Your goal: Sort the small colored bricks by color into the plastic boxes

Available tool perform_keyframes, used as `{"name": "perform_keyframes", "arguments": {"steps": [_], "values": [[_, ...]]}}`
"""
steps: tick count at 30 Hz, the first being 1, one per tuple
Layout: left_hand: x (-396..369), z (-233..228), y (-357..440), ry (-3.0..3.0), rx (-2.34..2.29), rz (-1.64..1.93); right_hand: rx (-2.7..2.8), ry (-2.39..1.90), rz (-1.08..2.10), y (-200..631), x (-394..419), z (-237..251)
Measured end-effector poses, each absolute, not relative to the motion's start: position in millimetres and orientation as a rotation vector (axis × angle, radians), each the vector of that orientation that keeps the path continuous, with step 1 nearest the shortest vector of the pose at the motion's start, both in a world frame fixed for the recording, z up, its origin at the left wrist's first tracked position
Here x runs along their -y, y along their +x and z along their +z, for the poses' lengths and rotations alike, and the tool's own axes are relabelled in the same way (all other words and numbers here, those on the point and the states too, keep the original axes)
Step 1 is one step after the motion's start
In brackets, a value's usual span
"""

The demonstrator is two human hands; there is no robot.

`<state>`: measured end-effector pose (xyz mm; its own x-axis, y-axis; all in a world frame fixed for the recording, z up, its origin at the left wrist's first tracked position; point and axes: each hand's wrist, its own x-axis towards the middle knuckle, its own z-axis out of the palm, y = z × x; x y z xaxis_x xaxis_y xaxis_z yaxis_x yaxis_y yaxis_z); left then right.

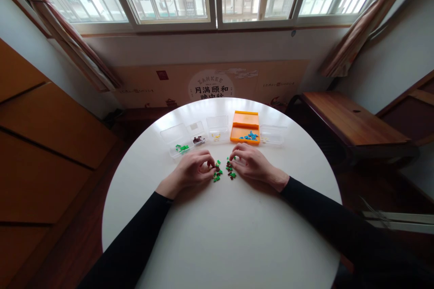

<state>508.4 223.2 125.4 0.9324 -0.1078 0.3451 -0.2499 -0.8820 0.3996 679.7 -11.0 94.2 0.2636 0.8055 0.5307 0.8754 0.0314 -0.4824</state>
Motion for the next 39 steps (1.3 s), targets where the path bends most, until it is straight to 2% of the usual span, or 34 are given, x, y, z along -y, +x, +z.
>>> {"name": "perform_keyframes", "arguments": {"steps": [14,26,39], "values": [[-228,117,513,2.717,0.257,0.475,1.545,-1.777,-0.097,679,11,96],[-224,132,505,2.562,0.252,0.384,1.542,-1.777,-0.102,679,12,95],[-225,121,509,2.547,0.196,0.421,1.543,-1.769,-0.102,679,11,96]]}}
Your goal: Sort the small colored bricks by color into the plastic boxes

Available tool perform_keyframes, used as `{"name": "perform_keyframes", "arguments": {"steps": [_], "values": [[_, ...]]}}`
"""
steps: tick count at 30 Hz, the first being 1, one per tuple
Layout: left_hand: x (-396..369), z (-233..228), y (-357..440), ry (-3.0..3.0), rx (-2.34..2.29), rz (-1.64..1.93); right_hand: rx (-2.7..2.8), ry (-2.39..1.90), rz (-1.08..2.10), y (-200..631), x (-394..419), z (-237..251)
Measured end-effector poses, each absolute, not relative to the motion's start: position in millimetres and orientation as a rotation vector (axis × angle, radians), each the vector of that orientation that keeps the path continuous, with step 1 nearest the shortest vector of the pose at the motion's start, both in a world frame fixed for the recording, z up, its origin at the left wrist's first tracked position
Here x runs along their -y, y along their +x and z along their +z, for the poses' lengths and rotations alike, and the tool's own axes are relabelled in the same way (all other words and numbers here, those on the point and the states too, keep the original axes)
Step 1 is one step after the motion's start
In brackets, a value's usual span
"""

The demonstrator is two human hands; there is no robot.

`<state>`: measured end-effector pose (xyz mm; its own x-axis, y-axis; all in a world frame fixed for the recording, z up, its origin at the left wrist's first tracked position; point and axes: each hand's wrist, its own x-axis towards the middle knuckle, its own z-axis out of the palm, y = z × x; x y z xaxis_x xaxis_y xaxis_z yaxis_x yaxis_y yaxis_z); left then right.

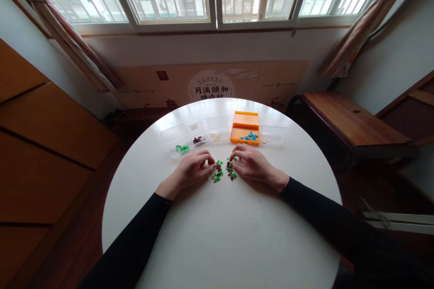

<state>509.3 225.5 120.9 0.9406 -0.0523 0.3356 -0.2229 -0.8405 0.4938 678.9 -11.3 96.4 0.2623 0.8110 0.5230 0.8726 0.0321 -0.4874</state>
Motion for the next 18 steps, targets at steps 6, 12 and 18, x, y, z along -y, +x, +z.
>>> {"name": "perform_keyframes", "arguments": {"steps": [6,12,18], "values": [[-222,112,515,2.453,0.078,0.528,1.525,-1.752,-0.123,678,11,98],[-203,109,520,2.274,0.08,0.537,1.572,-1.626,-0.155,677,12,100],[-194,106,522,2.174,0.128,0.519,1.608,-1.584,-0.223,679,11,97]]}}
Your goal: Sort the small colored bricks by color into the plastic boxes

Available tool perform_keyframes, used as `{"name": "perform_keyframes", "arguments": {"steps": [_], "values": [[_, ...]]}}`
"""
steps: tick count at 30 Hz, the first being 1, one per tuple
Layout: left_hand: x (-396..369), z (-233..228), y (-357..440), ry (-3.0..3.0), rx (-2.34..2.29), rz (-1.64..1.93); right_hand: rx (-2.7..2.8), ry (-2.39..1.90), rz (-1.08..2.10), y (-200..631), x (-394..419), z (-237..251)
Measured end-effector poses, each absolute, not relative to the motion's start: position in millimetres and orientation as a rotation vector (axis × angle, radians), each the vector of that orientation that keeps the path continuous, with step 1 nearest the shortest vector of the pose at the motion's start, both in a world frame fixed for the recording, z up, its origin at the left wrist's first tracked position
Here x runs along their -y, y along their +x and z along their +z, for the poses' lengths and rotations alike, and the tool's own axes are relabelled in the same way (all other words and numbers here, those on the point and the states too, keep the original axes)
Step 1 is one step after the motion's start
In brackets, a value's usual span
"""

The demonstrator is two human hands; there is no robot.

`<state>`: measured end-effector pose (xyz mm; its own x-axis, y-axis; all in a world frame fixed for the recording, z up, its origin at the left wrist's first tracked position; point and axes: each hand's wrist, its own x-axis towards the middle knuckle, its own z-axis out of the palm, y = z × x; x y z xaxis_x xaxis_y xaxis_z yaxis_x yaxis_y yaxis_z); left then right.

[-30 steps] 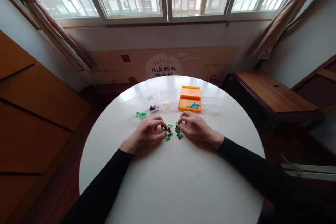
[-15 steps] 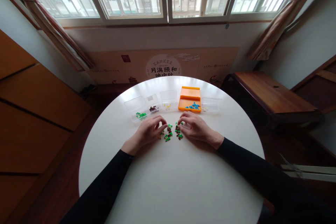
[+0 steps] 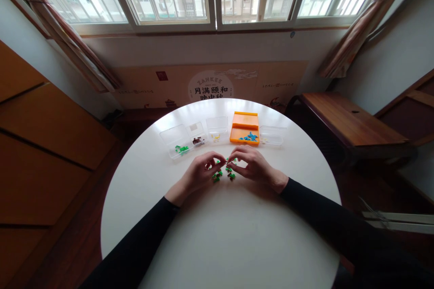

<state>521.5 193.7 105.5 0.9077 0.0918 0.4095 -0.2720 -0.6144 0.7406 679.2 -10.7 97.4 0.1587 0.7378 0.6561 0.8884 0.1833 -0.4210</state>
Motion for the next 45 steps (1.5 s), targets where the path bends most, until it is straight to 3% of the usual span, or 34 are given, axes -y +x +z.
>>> {"name": "perform_keyframes", "arguments": {"steps": [31,39,45], "values": [[-196,109,520,2.265,0.189,0.68,1.602,-1.595,-0.259,679,9,97],[-236,121,521,2.572,-0.373,1.152,1.557,-1.626,-0.163,676,11,98],[-265,115,523,2.701,-0.59,1.176,1.541,-1.635,-0.136,675,11,100]]}}
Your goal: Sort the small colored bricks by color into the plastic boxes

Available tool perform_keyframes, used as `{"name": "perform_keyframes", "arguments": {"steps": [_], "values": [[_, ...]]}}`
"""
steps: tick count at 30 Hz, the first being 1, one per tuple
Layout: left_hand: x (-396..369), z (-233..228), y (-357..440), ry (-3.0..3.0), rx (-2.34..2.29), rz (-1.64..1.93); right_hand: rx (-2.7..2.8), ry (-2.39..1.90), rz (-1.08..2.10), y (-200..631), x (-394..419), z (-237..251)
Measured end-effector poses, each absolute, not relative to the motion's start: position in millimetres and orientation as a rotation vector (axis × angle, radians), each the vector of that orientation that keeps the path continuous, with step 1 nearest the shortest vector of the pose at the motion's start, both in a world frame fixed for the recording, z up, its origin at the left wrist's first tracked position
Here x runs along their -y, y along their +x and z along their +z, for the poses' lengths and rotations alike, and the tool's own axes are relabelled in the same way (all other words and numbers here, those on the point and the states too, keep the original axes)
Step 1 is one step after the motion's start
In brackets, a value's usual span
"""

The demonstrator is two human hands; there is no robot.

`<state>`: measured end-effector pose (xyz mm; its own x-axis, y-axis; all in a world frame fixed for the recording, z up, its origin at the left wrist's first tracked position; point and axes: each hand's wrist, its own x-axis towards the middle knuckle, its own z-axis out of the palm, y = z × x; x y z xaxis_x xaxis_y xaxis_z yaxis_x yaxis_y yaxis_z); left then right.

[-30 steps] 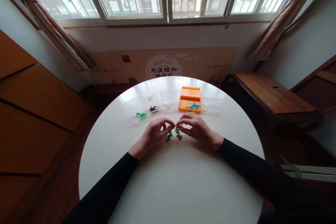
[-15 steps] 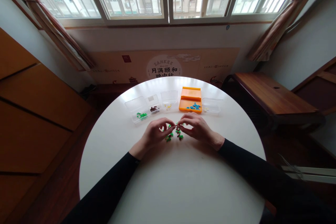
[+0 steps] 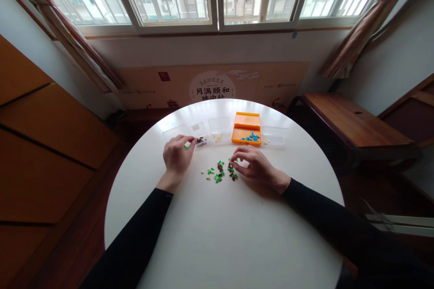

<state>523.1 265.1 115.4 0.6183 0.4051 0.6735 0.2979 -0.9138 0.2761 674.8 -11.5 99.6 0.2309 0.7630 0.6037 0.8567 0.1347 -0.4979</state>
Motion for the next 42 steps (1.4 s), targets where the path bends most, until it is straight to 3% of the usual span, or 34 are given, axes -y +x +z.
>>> {"name": "perform_keyframes", "arguments": {"steps": [11,15,22,42], "values": [[-264,110,527,2.771,-0.524,1.158,1.539,-1.646,-0.12,676,12,100],[-249,119,522,2.706,-0.289,1.181,1.538,-1.657,-0.122,676,12,100],[-225,118,513,2.562,0.311,0.637,1.541,-1.67,-0.124,677,13,99],[-220,120,512,2.546,0.245,0.546,1.545,-1.694,-0.116,677,12,98]]}}
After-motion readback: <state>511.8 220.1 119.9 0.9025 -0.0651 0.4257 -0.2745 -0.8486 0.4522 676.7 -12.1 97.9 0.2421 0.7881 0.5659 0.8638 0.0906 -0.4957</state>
